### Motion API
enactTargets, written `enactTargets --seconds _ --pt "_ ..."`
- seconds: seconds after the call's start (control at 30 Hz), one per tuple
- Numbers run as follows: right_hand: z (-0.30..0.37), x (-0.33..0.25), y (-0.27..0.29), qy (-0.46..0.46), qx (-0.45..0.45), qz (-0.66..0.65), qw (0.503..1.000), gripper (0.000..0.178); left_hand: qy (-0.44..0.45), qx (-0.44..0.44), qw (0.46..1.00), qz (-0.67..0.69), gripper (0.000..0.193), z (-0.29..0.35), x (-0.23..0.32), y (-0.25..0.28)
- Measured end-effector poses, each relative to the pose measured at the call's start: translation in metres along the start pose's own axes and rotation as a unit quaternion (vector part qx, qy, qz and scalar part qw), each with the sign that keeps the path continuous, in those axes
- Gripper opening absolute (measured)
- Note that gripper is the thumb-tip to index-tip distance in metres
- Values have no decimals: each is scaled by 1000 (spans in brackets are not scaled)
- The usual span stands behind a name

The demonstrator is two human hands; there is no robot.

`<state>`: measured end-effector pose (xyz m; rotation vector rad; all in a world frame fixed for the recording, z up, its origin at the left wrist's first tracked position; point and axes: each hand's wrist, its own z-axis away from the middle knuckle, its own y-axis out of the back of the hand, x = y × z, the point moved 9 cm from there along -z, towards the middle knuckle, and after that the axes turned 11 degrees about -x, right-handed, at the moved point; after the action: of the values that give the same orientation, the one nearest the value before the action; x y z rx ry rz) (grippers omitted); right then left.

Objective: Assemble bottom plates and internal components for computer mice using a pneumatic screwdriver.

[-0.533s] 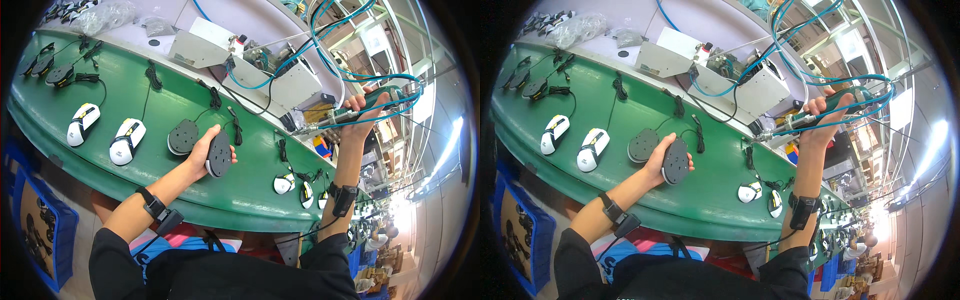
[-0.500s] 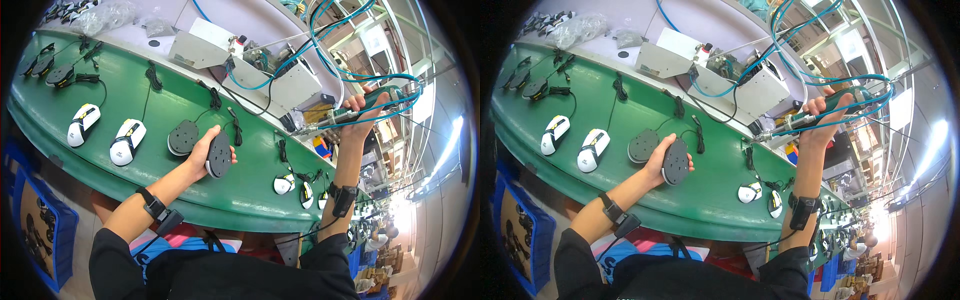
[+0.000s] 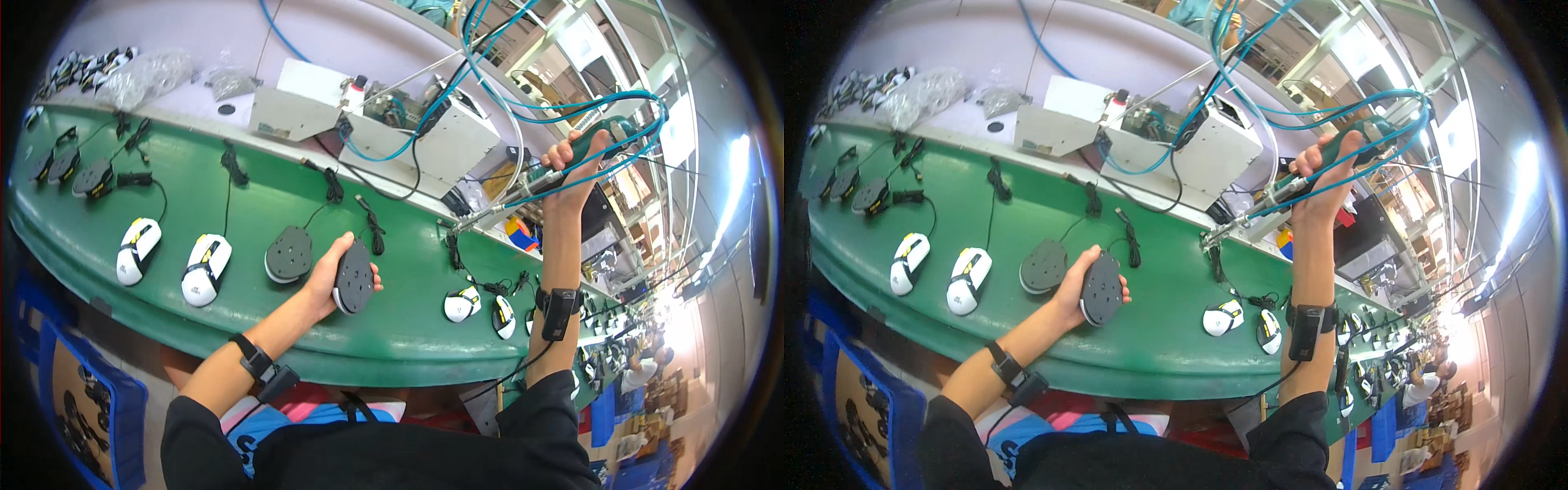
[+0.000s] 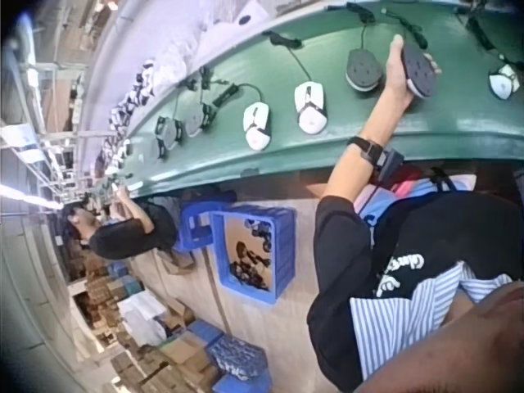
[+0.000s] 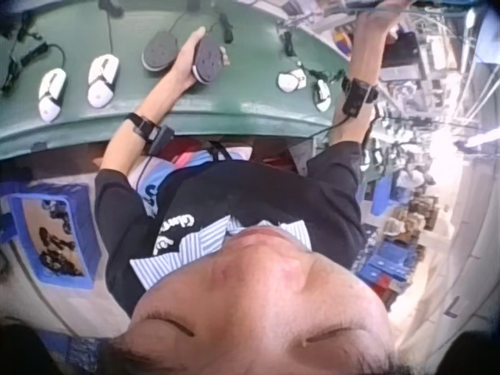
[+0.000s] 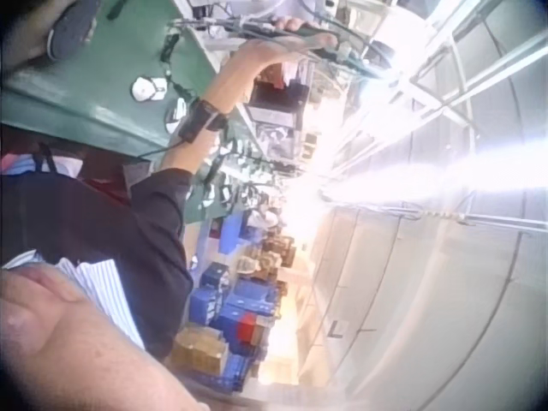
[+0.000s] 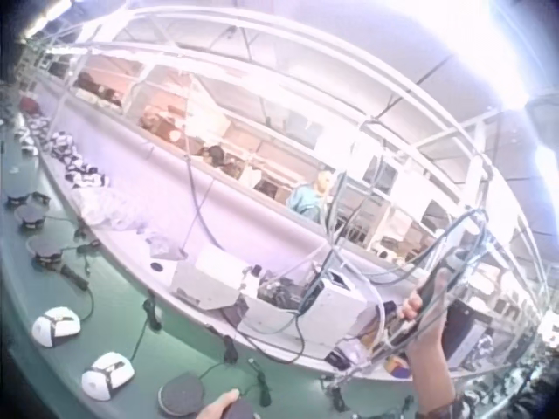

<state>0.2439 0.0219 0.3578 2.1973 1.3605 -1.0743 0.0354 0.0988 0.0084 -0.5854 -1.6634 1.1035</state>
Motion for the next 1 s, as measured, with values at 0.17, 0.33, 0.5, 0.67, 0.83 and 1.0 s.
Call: enactTargets --seconds 0.17,0.33,0.5,0.67,0.83,1.0 --pt "7 -8 21 4 17 -6 1000 56 -25 23 999 42 50 -45 -19 -22" --pt "15 -10 32 -3 19 -41 999 56 -76 19 992 97 54 -105 -41 -38" --pt "24 -4 31 3 -28 -56 998 49 -83 5 985 152 52 -127 -62 -26" --pt "20 5 40 -34 -66 -68 995 56 -55 -24 992 111 53 -130 -66 -25" --pt "10 8 45 -37 -107 -41 993 57 -47 -42 990 125 52 -128 -69 -27" --pt "12 -10 48 11 -68 -42 997 55 -41 -48 987 150 52 -124 -71 -33"
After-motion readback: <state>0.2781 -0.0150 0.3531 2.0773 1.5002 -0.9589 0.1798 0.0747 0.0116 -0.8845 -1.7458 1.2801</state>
